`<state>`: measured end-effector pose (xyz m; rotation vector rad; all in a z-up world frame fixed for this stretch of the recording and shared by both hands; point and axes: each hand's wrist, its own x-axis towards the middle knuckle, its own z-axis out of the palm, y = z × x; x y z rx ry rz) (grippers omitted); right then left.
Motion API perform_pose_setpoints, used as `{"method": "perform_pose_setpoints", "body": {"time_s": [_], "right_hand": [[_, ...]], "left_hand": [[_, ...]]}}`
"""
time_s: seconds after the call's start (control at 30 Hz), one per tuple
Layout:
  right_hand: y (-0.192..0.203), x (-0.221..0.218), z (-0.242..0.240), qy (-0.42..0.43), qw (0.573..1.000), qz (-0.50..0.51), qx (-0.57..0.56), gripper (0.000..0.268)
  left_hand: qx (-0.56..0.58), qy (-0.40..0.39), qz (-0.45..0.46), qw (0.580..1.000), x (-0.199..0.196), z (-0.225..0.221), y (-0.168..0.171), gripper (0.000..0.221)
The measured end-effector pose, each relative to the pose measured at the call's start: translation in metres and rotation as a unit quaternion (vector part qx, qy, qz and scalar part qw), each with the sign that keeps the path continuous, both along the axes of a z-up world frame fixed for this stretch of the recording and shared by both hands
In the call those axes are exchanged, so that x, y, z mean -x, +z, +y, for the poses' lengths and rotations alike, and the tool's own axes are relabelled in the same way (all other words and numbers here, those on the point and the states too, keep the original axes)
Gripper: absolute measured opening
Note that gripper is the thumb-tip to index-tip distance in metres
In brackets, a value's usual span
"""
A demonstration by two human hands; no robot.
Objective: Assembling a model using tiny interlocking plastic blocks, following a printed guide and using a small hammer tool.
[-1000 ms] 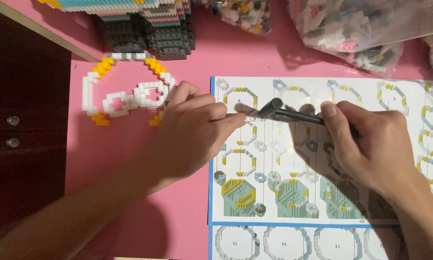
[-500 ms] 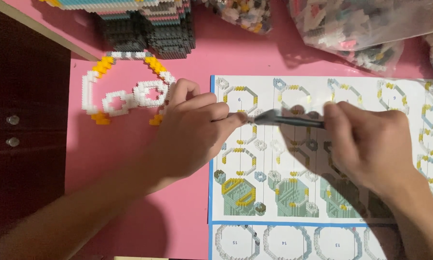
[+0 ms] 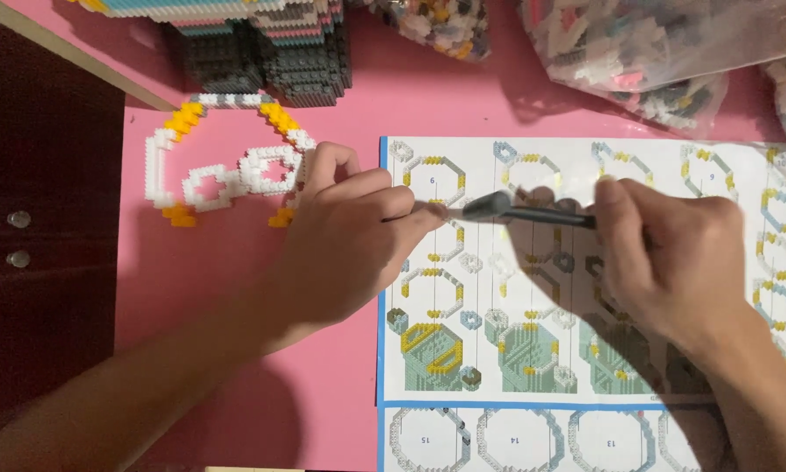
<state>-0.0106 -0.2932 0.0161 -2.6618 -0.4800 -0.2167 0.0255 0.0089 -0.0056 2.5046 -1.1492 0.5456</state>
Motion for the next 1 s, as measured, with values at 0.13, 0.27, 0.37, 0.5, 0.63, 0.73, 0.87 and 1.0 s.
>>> {"method": "perform_pose_setpoints", "body": {"time_s": [0.13, 0.27, 0.37, 0.5, 0.63, 0.73, 0.87, 1.0], "right_hand": [[0.009, 0.002, 0.007, -0.035, 0.994, 0.048, -0.095, 0.059], [-0.007, 0.0, -0.005, 0.029, 0.997, -0.032, 0.057, 0.056], [0.011, 0.003, 0.005, -0.011, 0.998, 0.008, -0.059, 0.057], [0.013, 0.004, 0.004, -0.069, 0.993, 0.031, -0.089, 0.06], [0.012, 0.002, 0.013, -0.057, 0.988, 0.059, -0.13, 0.06], [-0.015, 0.002, -0.002, -0.007, 0.997, -0.004, 0.074, 0.053], [0.002, 0.002, 0.004, -0.007, 1.0, 0.007, 0.011, 0.056], [0.005, 0.004, 0.001, -0.108, 0.984, 0.053, -0.13, 0.054]], "left_hand": [[0.006, -0.005, -0.001, 1.0, 0.0, 0.001, 0.0, 0.024], [-0.004, -0.004, 0.0, 1.0, 0.001, 0.0, 0.001, 0.032], [0.008, 0.007, -0.011, 1.0, 0.001, 0.0, 0.0, 0.022], [0.015, 0.004, -0.013, 1.0, 0.001, 0.0, 0.0, 0.027], [0.006, 0.007, -0.015, 1.0, 0.001, -0.001, 0.0, 0.029], [0.002, 0.005, -0.005, 1.0, 0.001, 0.0, 0.001, 0.044], [0.01, 0.01, -0.016, 1.0, 0.001, -0.001, 0.0, 0.037], [0.001, 0.003, -0.004, 1.0, 0.002, -0.001, 0.001, 0.034]]}}
